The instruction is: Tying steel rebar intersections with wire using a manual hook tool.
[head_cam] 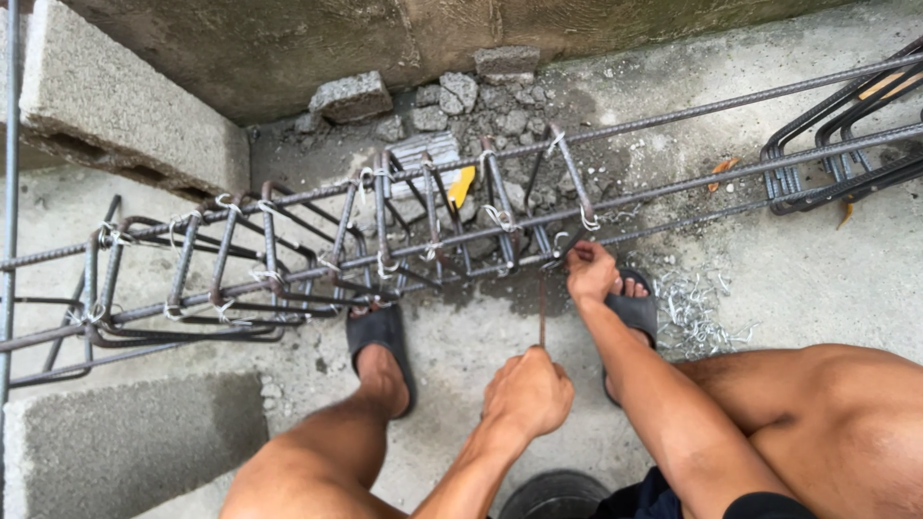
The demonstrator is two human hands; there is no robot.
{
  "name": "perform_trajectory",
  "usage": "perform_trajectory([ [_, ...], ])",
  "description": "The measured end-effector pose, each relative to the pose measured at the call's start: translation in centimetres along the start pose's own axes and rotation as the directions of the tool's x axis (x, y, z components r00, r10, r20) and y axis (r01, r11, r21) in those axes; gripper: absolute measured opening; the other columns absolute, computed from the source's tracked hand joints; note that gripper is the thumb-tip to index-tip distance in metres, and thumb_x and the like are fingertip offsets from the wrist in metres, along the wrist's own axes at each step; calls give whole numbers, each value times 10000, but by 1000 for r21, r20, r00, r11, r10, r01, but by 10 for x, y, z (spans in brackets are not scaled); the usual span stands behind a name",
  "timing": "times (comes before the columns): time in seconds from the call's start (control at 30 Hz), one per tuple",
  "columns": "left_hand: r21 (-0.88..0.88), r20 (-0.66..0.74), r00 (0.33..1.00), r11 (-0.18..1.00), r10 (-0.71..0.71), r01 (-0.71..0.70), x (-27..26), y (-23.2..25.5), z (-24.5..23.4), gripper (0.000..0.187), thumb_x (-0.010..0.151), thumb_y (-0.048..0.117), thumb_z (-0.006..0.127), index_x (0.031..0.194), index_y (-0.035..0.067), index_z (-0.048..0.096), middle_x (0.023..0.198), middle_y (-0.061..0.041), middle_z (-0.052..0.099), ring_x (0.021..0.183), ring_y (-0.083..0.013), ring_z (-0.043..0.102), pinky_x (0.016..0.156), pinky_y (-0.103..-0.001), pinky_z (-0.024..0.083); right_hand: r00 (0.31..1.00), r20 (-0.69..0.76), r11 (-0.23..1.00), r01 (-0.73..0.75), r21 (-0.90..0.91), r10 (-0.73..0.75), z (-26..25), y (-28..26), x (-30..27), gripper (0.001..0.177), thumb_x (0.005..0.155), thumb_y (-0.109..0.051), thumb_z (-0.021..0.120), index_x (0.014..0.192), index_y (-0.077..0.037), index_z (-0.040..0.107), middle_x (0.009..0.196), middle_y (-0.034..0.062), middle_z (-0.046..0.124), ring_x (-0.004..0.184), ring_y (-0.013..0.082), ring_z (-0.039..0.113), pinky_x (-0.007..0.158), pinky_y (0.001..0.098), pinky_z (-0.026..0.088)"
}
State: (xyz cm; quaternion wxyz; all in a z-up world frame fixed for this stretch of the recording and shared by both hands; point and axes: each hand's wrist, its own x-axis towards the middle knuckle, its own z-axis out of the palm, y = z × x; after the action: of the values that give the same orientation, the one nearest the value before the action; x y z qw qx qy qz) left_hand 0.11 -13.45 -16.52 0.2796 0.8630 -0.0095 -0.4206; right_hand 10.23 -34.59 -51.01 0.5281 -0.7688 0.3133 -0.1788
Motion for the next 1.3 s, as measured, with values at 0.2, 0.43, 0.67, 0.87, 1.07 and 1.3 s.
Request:
perform_trajectory([
  [0.2,3,8,1000,1000,8,-9,2,1,1,374,924,280,528,1031,-25,716,1039,-268,724,985,-489,684,860,-545,545,999,13,976,-41,216,39,11,47,6,285,867,-48,646,1149,-22,678,860,108,702,696,175,636,587,269,526],
  [0.43,2,18,999,999,48,-48,5,3,0,348,888,261,538,1000,2,742,1023,-247,734,977,-480,689,851,-536,549,991,136,999,5,50,-12,-9,18,-23,424,811,54,628,1209,-89,612,901,72,654,724,171,621,636,284,522],
  [0.67,44,16,1000,999,17,-18,7,2,1,374,912,287,536,1048,1,735,1057,-234,734,1007,-457,689,866,-523,549,960,236,945,-68,-319,149,-13,-28,-44,431,949,-108,573,1366,-171,486,899,19,774,780,249,737,731,403,555],
  [0.87,76,27,999,997,-25,23,16,-22,13,427,924,321,475,1063,-49,636,875,-184,763,964,-411,717,876,-471,552,892,270,877,-424,226,362,8,2,-39,268,1070,-86,466,1306,-1,369,1005,134,609,739,218,718,584,281,596],
  [1.07,27,142,987,997,-76,72,11,-3,-17,590,924,327,435,1224,-136,645,1190,-306,696,1234,-459,627,1027,-620,481,884,239,873,-448,193,401,13,15,-22,312,1086,-168,452,1288,64,507,875,140,606,668,274,726,560,350,654],
  [1.3,-212,-34,988,967,-149,138,53,-52,54,509,922,379,437,1246,101,715,1176,-209,725,1178,-419,648,995,-502,516,836,288,809,-536,242,467,7,36,-2,212,1041,-176,494,1104,-1,595,755,91,588,557,188,614,408,295,500],
])
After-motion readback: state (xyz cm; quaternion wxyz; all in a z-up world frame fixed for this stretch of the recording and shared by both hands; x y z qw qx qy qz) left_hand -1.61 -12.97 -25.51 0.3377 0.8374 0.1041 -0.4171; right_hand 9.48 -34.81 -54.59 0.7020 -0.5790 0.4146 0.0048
